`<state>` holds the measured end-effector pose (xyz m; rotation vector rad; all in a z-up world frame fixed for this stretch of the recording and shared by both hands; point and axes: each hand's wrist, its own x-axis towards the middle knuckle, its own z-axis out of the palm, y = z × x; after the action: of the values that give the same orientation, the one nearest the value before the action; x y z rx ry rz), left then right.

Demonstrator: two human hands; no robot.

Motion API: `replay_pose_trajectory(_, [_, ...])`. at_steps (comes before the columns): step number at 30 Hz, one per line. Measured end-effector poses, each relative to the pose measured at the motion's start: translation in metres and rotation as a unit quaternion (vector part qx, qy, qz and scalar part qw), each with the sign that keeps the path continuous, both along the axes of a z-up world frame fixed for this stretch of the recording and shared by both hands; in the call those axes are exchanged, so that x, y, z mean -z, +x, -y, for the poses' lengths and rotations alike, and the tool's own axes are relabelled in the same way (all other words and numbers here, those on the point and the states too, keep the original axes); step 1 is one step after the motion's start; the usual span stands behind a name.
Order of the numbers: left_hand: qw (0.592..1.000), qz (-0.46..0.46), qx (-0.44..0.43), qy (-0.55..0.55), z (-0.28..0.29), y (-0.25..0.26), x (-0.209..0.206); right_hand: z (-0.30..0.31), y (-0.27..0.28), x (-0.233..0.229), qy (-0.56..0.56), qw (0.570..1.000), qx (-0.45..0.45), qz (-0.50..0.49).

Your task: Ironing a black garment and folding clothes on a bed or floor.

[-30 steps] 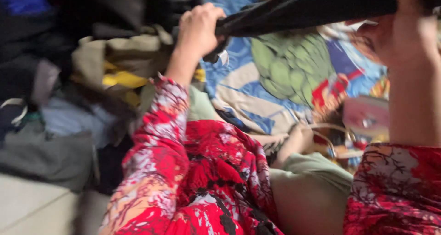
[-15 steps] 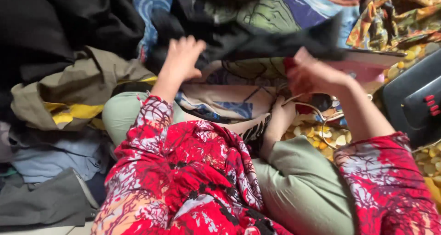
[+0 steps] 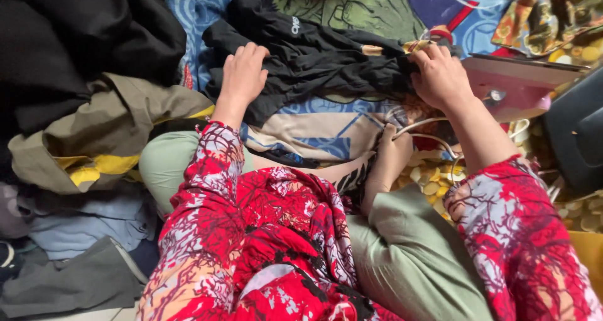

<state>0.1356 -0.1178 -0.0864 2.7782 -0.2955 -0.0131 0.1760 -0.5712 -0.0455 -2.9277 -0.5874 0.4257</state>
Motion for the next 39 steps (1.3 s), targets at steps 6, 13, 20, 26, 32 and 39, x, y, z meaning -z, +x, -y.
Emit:
replay_pose_trajectory(6, [0.997, 0.038, 0.056, -0.022, 0.0, -0.006, 0.018, -0.011, -0.002, 0.004, -0.016, 0.986, -0.111, 0.126])
replay_pose_trajectory(13, [0.998, -0.032, 0.056, 0.016, 0.008, -0.032, -0.016, 0.012, -0.017, 0.035, -0.174, 0.975, -0.116, -0.073])
replay_pose_trajectory(20, [0.997, -0.075, 0.011, 0.023, -0.025, -0.061, 0.023, 0.021, -0.042, 0.042, -0.232, 0.95, -0.152, -0.143])
replay_pose_trajectory(26, [0.967, -0.235, -0.078, -0.055, -0.039, -0.065, 0.012, 0.024, -0.046, 0.043, -0.288, 0.94, -0.116, -0.142])
replay_pose_trajectory(32, [0.98, 0.049, -0.192, -0.018, -0.065, -0.072, 0.042, -0.004, -0.024, 0.011, -0.274, 0.937, -0.127, -0.178])
replay_pose_trajectory(39, [0.887, -0.173, -0.281, -0.325, -0.099, -0.063, 0.075, -0.122, -0.023, -0.042, -0.05, 0.957, -0.189, -0.214])
